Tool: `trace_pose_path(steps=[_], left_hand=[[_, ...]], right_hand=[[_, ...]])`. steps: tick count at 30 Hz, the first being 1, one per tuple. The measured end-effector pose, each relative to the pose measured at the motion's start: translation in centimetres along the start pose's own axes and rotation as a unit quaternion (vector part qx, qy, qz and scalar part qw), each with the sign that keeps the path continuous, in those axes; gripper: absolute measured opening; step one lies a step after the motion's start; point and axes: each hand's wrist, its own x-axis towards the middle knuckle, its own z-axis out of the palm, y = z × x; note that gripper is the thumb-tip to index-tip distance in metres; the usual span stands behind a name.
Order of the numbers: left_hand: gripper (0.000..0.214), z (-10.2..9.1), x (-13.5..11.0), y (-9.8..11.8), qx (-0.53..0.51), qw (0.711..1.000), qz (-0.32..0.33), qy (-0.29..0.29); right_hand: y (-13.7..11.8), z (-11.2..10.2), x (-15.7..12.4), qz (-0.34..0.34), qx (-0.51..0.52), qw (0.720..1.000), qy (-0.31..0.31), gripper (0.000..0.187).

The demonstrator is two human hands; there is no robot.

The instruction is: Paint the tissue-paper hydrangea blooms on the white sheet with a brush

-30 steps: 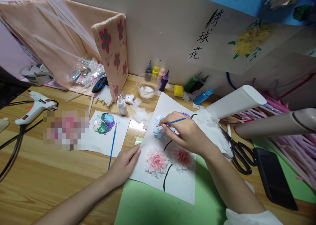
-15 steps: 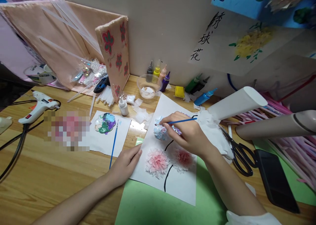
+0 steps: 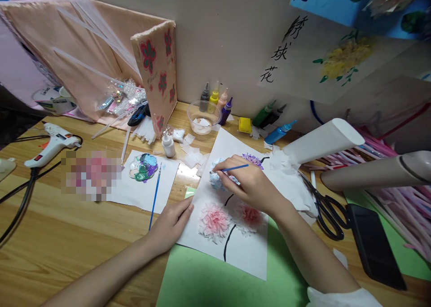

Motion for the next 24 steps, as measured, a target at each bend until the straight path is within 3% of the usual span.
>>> trace_pose_path(steps=[9, 24], left_hand=[[0.032, 0.0, 0.1, -0.1, 0.002, 1.0, 0.006, 0.0], [0.033, -0.1, 0.0, -0.1, 0.002, 1.0, 0.005, -0.003]], right_hand=[[-0.3, -1.3, -0.3, 0.002, -0.016, 1.0, 0.013, 0.014], [0.2, -0.6, -0.1, 0.011, -0.005, 1.0, -0.027, 0.017]])
